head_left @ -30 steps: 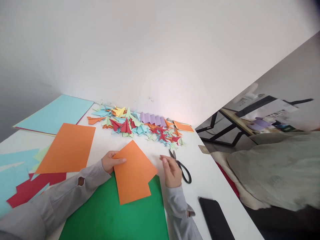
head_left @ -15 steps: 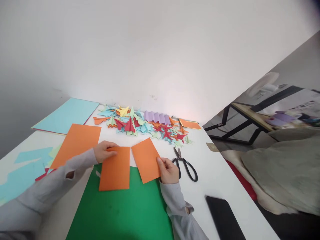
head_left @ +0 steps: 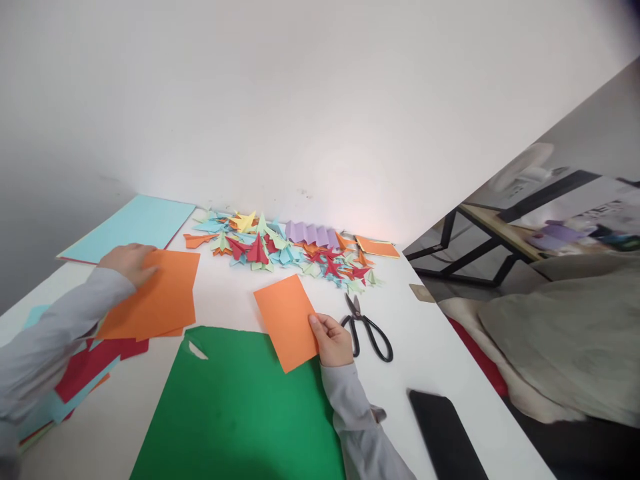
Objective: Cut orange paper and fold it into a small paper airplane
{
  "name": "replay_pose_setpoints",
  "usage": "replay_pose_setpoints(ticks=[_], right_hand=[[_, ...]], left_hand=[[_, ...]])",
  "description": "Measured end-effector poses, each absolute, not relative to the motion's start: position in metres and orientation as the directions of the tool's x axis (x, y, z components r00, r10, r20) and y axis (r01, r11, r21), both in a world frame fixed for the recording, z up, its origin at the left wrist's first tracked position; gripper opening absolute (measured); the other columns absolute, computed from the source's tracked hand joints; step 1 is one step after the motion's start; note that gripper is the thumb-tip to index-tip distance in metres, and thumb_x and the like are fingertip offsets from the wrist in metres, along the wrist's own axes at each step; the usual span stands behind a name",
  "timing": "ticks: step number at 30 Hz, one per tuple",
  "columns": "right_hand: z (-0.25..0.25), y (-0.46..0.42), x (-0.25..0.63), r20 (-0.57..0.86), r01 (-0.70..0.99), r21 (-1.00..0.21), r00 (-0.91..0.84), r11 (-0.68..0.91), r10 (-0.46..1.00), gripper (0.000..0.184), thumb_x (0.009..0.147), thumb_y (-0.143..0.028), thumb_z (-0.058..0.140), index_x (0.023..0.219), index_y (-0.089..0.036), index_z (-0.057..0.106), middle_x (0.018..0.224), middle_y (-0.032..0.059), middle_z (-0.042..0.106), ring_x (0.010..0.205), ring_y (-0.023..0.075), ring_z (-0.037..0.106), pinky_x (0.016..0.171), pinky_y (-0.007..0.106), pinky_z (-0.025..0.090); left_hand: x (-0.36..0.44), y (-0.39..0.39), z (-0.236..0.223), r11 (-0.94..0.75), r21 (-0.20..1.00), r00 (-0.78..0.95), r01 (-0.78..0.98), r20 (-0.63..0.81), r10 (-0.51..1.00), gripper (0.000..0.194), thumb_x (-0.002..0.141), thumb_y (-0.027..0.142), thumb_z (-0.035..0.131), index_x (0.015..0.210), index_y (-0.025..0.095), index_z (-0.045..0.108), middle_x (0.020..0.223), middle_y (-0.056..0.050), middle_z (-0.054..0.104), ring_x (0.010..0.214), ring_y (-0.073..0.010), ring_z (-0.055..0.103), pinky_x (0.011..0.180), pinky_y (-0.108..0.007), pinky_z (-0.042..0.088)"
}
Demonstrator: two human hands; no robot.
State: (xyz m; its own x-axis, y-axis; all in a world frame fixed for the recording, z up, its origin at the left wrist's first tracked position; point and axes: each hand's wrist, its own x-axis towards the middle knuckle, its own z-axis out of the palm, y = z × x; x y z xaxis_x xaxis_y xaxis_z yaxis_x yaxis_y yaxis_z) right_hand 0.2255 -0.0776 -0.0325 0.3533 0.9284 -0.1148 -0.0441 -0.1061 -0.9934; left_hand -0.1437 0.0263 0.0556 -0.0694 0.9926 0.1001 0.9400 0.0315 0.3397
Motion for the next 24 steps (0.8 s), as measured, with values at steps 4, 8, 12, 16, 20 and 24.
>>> replay_pose_setpoints(ticks=[4, 8, 12, 16, 20, 24], right_hand=[[-0.028, -0.077, 0.222, -0.208, -0.161, -0.972, 0.261, -0.17, 0.943, 0.036, 0.054, -0.048, 0.072, 0.064, -0.014, 0.066, 0.052, 0.0005, 0.062, 0.045, 0.0094, 0.049, 0.043, 0.021, 0.04], [-0.028, -0.079, 0.22, -0.179, -0.133, -0.98, 0.256, -0.149, 0.95, 0.035, 0.052, -0.046, 0.074, 0.052, -0.015, 0.059, 0.039, -0.0044, 0.05, 0.036, 0.0053, 0.038, 0.035, 0.018, 0.03], [-0.027, -0.081, 0.227, -0.134, -0.096, -0.989, 0.284, -0.111, 0.95, 0.034, 0.052, -0.045, 0.075, 0.05, -0.015, 0.059, 0.038, -0.0047, 0.049, 0.036, 0.0055, 0.037, 0.035, 0.019, 0.03], [-0.023, -0.083, 0.234, -0.106, -0.161, -0.985, 0.329, -0.055, 0.938, 0.03, 0.054, -0.042, 0.075, 0.056, -0.016, 0.062, 0.043, -0.0032, 0.056, 0.037, 0.0068, 0.044, 0.036, 0.019, 0.033], [-0.017, -0.086, 0.235, -0.129, -0.169, -0.982, 0.27, -0.085, 0.954, 0.028, 0.058, -0.042, 0.072, 0.057, -0.017, 0.06, 0.036, -0.0052, 0.052, 0.027, 0.0063, 0.038, 0.028, 0.018, 0.024], [-0.013, -0.087, 0.233, -0.133, -0.143, -0.985, 0.299, -0.094, 0.945, 0.034, 0.059, -0.042, 0.073, 0.05, -0.016, 0.052, 0.034, -0.0055, 0.05, 0.025, 0.0051, 0.037, 0.027, 0.017, 0.023]], left_hand=[[-0.084, 0.002, 0.058, -0.121, 0.755, 0.24, 0.644, -0.049, 0.969, 0.054, 0.063, 0.046, 0.058, 0.106, 0.014, 0.057, 0.103, -0.011, 0.063, 0.087, -0.0227, 0.06, 0.076, -0.036, 0.048], [-0.021, -0.019, 0.042, 0.205, 0.951, 0.431, 0.233, -0.29, 0.855, 0.056, 0.061, 0.047, 0.064, 0.106, 0.014, 0.058, 0.083, -0.009, 0.067, 0.061, -0.0173, 0.062, 0.047, -0.027, 0.048], [0.006, -0.023, 0.019, 0.205, 0.97, 0.511, 0.131, -0.243, 0.825, 0.032, 0.064, 0.044, 0.065, 0.068, 0.012, 0.065, 0.046, 0.0, 0.058, 0.034, -0.0088, 0.048, 0.032, -0.019, 0.034], [0.009, -0.019, 0.0, 0.165, 0.985, 0.41, 0.039, -0.167, 0.897, 0.031, 0.063, 0.042, 0.066, 0.067, 0.012, 0.065, 0.045, -0.001, 0.06, 0.035, -0.0112, 0.052, 0.033, -0.02, 0.038], [0.006, -0.016, -0.007, 0.202, 0.979, 0.315, 0.032, -0.202, 0.927, 0.032, 0.061, 0.042, 0.068, 0.066, 0.011, 0.064, 0.043, -0.001, 0.059, 0.032, -0.0121, 0.051, 0.031, -0.021, 0.039], [0.005, -0.019, -0.005, 0.215, 0.975, 0.244, 0.047, -0.22, 0.944, 0.029, 0.061, 0.04, 0.067, 0.066, 0.012, 0.063, 0.038, 0.002, 0.054, 0.026, -0.0101, 0.045, 0.025, -0.019, 0.034]])
